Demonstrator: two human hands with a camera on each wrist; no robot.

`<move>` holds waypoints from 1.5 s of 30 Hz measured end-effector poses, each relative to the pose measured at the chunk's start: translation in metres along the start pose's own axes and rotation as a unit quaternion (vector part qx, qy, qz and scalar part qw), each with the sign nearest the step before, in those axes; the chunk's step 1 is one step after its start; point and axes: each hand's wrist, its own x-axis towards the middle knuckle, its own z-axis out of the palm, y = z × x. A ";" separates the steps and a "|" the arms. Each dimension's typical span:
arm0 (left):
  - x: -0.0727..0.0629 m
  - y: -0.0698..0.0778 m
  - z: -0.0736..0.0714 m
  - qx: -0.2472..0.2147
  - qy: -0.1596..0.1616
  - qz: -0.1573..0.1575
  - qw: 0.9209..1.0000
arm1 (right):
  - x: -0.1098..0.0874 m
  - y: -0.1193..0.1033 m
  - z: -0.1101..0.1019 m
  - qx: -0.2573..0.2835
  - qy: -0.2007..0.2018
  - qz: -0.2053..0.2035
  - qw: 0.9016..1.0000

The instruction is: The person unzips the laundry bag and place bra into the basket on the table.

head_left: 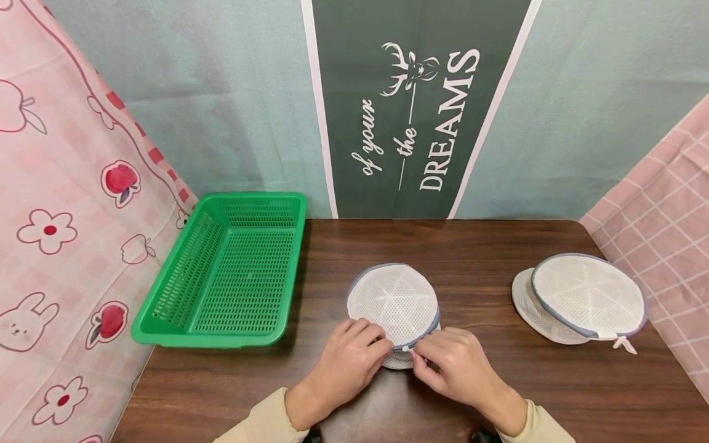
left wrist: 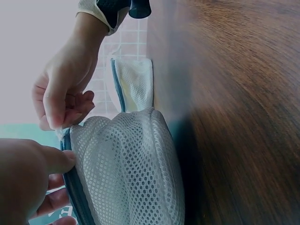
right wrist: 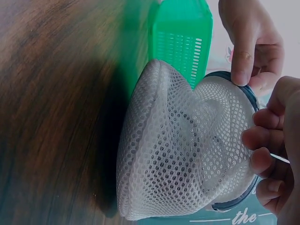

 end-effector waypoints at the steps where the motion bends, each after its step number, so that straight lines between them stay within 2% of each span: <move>1: 0.000 0.000 0.000 0.000 -0.001 0.000 1.000 | 0.000 0.000 0.000 -0.001 0.000 0.000 1.000; 26: 0.002 -0.001 0.000 0.017 -0.012 0.006 1.000 | 0.001 0.014 -0.015 -0.026 0.032 0.012 0.999; 45: 0.003 -0.002 -0.002 0.024 0.002 0.010 1.000 | 0.005 0.025 -0.027 -0.066 0.075 0.018 0.995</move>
